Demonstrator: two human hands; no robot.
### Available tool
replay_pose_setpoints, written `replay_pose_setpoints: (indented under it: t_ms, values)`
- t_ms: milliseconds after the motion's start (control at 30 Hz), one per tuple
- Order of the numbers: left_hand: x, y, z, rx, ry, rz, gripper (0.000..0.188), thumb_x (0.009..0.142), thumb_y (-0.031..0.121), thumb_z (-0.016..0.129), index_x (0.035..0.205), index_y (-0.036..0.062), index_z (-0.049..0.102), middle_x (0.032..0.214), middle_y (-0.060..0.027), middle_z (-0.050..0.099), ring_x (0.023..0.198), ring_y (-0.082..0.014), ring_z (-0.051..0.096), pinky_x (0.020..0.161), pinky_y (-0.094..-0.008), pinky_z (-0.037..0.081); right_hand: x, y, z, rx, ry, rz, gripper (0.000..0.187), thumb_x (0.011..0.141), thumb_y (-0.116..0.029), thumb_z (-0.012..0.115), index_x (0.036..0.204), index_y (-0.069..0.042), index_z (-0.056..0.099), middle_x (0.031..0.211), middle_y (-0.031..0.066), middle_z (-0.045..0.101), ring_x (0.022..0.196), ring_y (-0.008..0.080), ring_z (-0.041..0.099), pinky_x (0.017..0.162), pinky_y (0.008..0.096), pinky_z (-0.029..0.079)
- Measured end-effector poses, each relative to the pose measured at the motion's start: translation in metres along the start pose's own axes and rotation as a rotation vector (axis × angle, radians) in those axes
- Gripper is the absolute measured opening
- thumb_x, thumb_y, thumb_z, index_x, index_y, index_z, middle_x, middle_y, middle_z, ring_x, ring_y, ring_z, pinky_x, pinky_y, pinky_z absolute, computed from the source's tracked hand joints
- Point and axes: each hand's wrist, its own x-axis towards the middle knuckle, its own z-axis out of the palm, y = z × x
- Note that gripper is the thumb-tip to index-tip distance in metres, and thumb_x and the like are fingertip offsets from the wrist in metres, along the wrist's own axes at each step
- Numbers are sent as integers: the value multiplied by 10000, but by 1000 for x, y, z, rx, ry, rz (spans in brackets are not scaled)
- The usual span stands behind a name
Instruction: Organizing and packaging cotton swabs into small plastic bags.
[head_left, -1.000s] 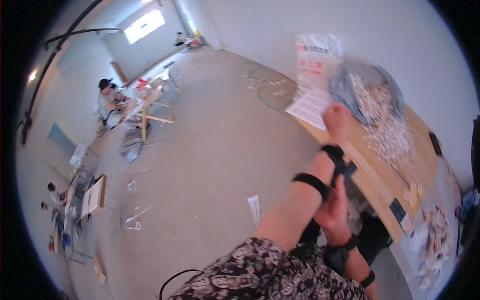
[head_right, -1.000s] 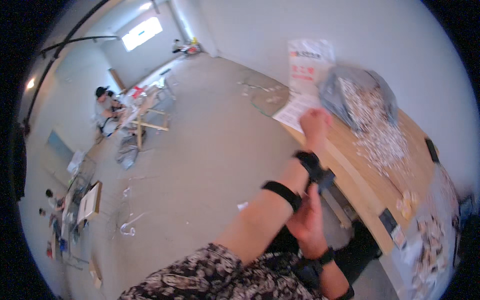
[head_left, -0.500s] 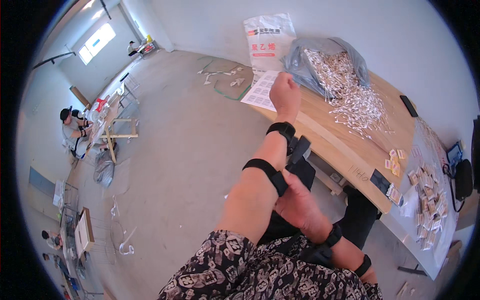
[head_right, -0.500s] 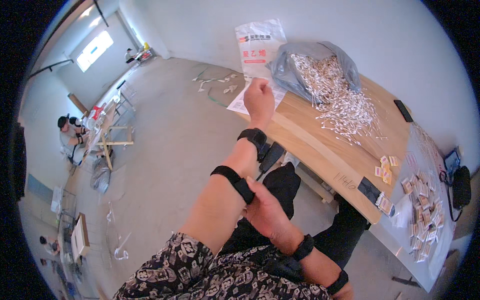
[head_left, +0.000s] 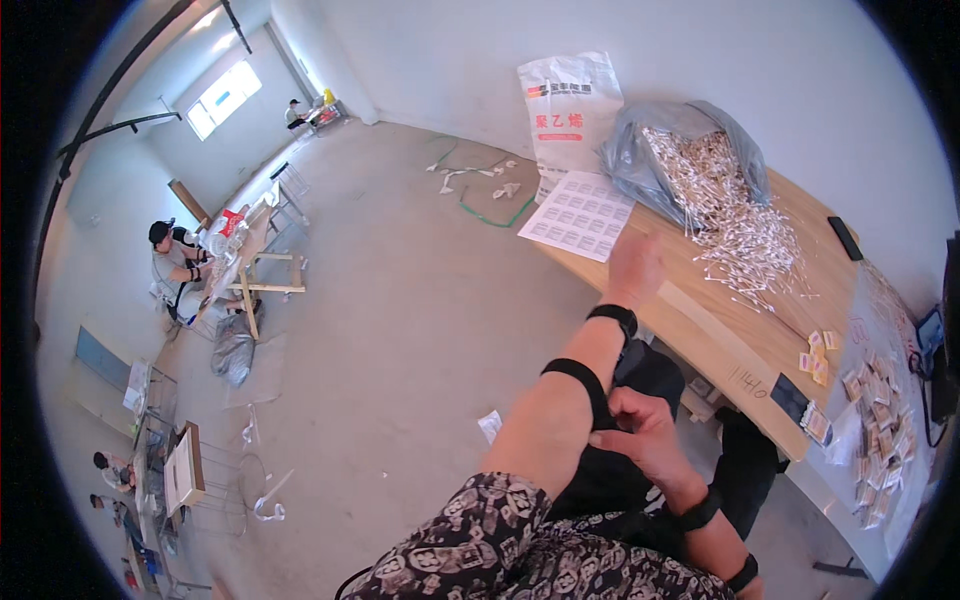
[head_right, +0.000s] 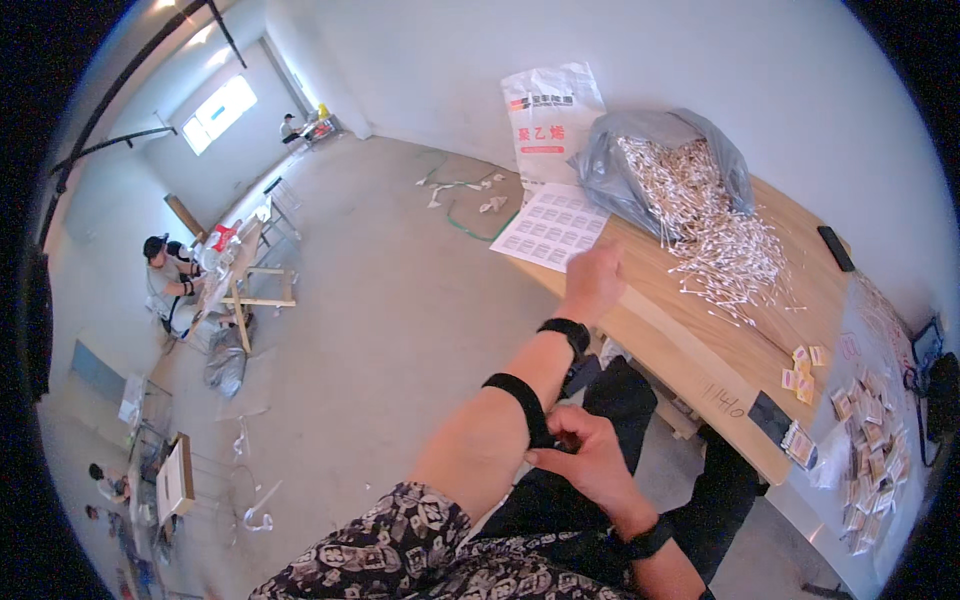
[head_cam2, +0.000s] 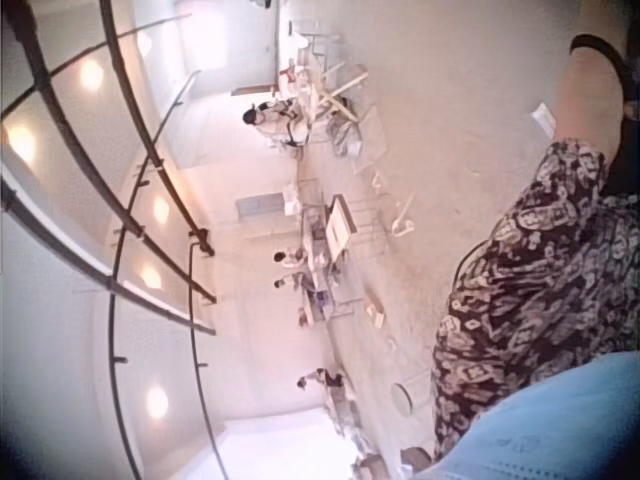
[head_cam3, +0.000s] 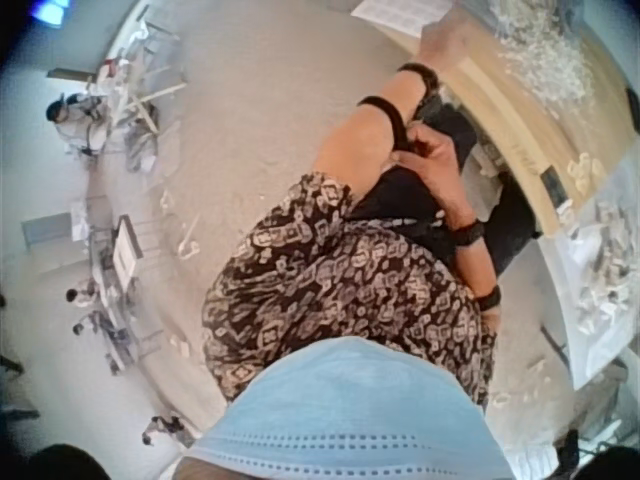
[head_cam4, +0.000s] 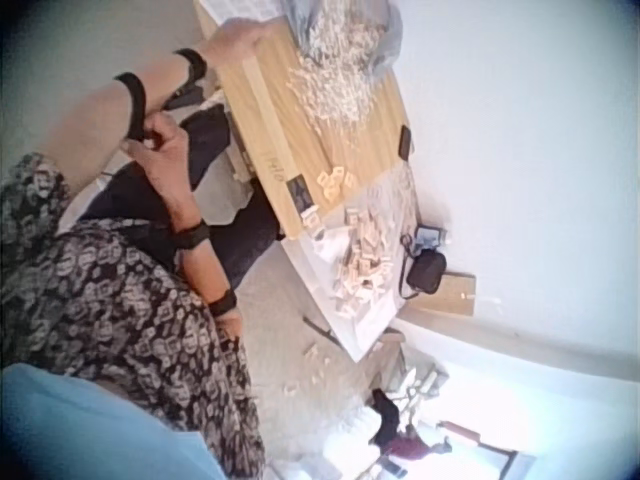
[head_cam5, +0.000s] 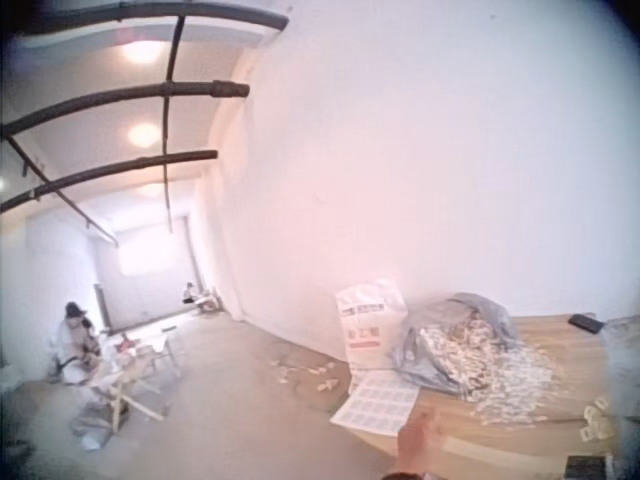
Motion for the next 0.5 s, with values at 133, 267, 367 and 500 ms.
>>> replay_pose_setpoints:
  t_ms: [133,267,367,500]
  values:
    - [-31,6,15,128,-163,82,115,774,90,548,864,33,593,754,-164,630,725,-361,633,645,-478,499,-5,-15,-6,370,-1,198,162,751,-11,746,837,-43,612,793,-43,595,660,13,470,578,174,353]
    - [-80,19,33,236,-420,306,139,773,123,546,849,33,619,769,-150,656,732,-331,650,674,-452,515,7,-44,-18,397,-146,378,144,814,-81,703,935,-12,667,843,11,681,696,31,556,620,179,427]
    - [-111,31,48,187,-544,391,131,747,146,571,803,37,616,769,-154,663,736,-338,653,679,-453,512,17,-65,9,219,-162,357,181,829,-129,684,946,7,666,800,1,669,679,33,542,617,190,424]
    - [-99,45,49,33,-356,88,106,766,142,576,775,41,609,737,-169,653,733,-363,650,664,-478,502,-6,-75,15,-52,-221,240,182,812,-123,707,939,-5,654,799,-22,648,627,13,460,540,198,364]
